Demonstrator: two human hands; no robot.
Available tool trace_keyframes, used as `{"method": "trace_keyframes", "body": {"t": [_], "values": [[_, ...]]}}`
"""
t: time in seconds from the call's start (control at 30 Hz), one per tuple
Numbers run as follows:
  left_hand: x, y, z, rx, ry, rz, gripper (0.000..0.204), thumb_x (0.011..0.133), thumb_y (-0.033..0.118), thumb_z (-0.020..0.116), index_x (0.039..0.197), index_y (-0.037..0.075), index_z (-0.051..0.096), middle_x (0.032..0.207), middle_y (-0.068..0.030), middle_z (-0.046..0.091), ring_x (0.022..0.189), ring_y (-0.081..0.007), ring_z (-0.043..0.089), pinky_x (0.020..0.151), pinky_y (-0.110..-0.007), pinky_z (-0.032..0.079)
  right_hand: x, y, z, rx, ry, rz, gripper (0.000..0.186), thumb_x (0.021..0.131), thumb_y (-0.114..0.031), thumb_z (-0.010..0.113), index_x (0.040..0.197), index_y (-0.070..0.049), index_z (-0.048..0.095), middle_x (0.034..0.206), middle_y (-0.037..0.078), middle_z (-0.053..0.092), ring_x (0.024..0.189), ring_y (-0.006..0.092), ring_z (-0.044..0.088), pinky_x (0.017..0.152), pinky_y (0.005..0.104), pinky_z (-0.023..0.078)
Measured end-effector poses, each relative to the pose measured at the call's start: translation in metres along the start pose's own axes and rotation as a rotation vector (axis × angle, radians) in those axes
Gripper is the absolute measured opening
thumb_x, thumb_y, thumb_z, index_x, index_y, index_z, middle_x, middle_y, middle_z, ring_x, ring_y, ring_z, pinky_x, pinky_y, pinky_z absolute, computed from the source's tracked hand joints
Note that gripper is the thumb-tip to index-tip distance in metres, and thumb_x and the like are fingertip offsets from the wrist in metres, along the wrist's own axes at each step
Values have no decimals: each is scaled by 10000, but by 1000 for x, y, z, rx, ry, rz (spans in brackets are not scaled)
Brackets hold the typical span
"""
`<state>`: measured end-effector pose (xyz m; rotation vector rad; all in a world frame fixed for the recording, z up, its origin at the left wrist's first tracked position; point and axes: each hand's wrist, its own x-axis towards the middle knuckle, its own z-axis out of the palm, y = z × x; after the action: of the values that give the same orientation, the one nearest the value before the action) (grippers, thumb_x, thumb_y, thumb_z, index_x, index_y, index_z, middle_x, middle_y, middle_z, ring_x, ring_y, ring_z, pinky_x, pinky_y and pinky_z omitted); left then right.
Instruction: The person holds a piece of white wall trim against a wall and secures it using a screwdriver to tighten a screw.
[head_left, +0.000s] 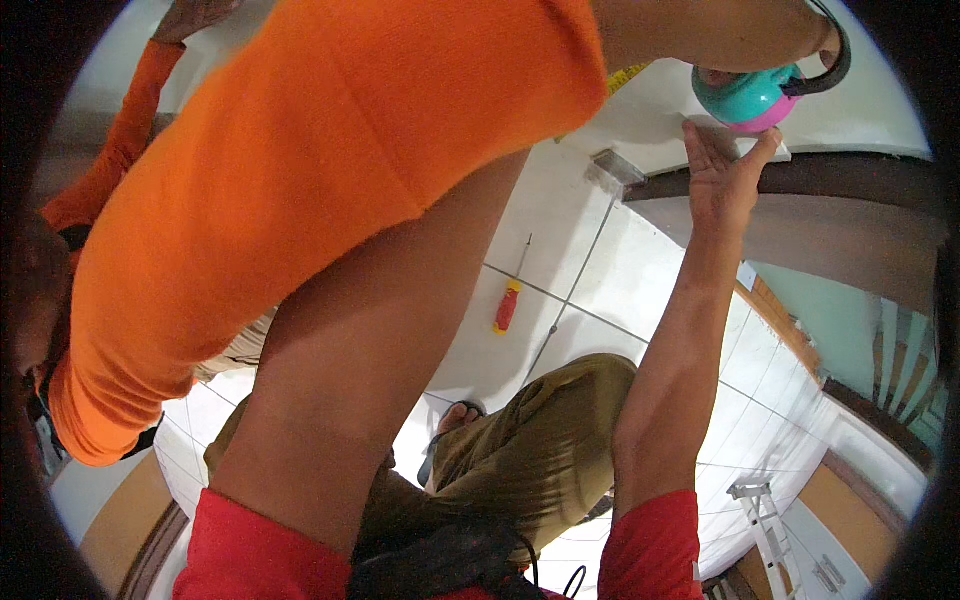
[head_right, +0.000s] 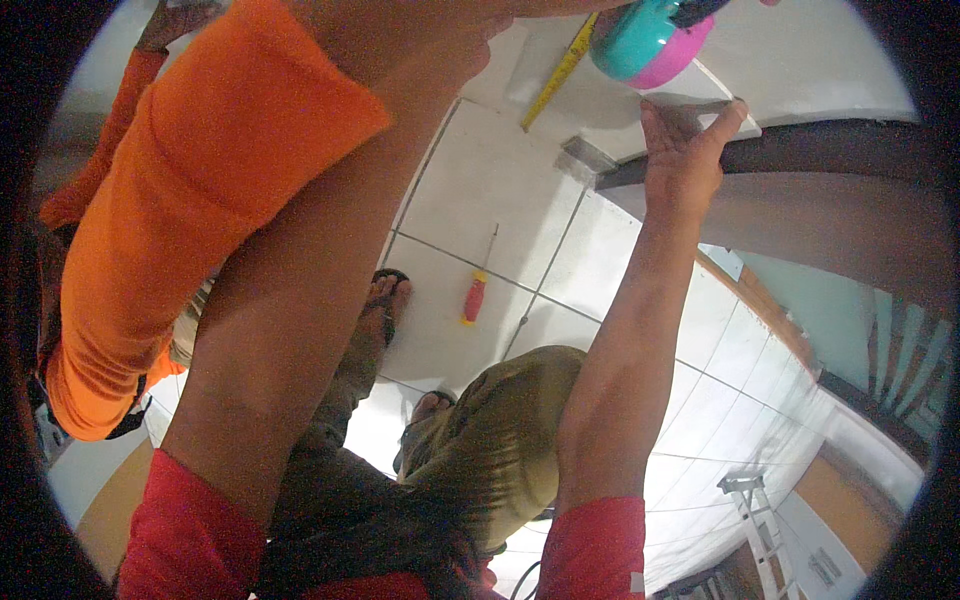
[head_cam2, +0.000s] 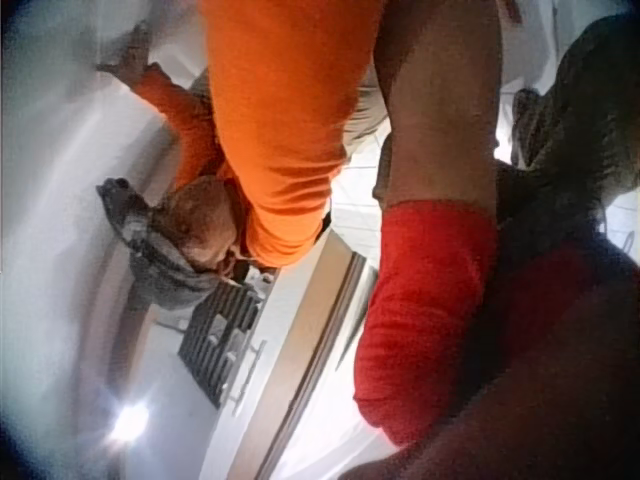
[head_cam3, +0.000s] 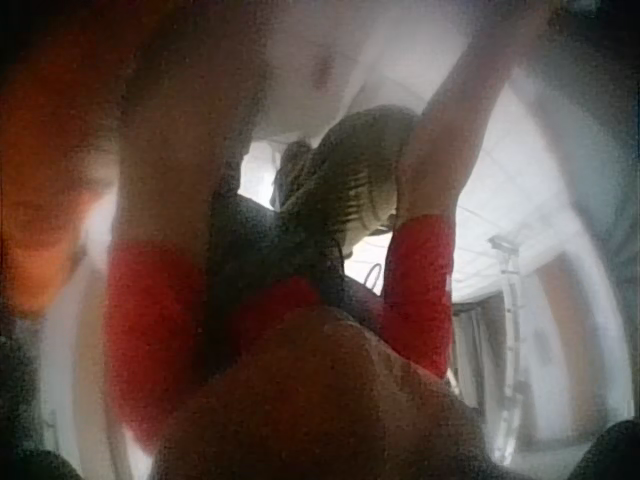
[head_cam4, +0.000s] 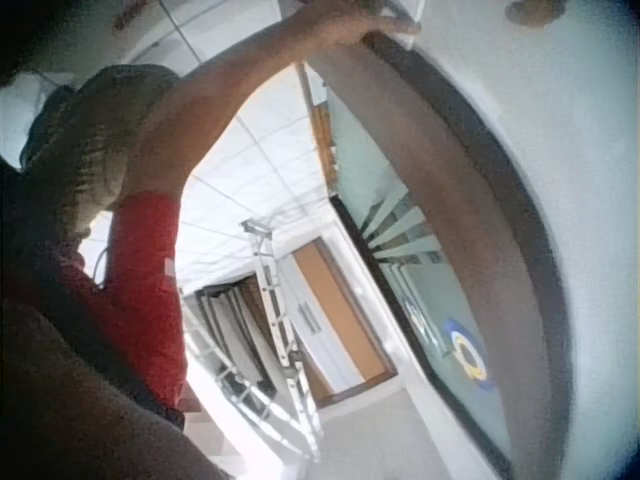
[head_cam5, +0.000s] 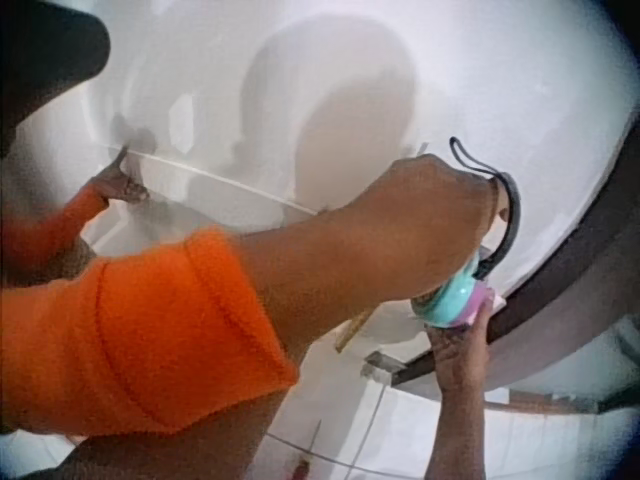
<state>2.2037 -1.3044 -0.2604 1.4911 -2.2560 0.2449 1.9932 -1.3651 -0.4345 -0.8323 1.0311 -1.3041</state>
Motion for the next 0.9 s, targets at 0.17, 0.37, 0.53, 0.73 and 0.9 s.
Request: {"method": "trace_keyframes", "body": {"t": [0.17, 0.37, 0.53, 0.73, 0.9], "values": [[0, -6, 10, 42, 49, 108, 207, 934, 86, 604, 1115, -8, 635, 927, -188, 723, 843, -299, 741, 746, -400, 599, 0, 0, 4, 35, 70, 21, 1082, 940, -677, 541, 1470, 184, 155, 1448, 395, 335, 1216, 468, 565, 1021, 508, 556], [-7, -4, 2, -130, -9, 114, 285, 937, 54, 581, 1220, 17, 577, 862, -153, 717, 753, -294, 728, 700, -389, 591, -26, 24, -25, -124, -185, 248, 863, 1011, -575, 500, 1432, 154, 309, 1308, 346, 550, 1135, 361, 656, 930, 421, 575], [-5, 1, -10, -275, -53, 152, 287, 952, 56, 543, 1234, 18, 570, 810, -122, 704, 670, -287, 707, 650, -376, 568, -100, 128, -116, -936, -811, 243, 351, 973, -326, 656, 1107, -3, 686, 947, 107, 740, 798, 216, 719, 726, 338, 580], [0, 1, 12, -522, 18, 8, 238, 952, 70, 518, 1162, 66, 629, 757, -91, 674, 639, -255, 689, 616, -351, 532, -225, 190, -105, -1467, -475, 491, 588, 893, -585, 661, 1090, -33, 615, 943, 187, 706, 890, 396, 709, 786, 508, 562], [-7, -6, 26, -483, 208, 208, 219, 933, 92, 515, 1112, 124, 638, 845, -40, 643, 720, -226, 640, 696, -310, 525, -245, 227, -115, -1431, -369, 365, 539, 857, -518, 708, 1102, -57, 571, 945, 211, 675, 857, 426, 695, 750, 518, 559]]}}
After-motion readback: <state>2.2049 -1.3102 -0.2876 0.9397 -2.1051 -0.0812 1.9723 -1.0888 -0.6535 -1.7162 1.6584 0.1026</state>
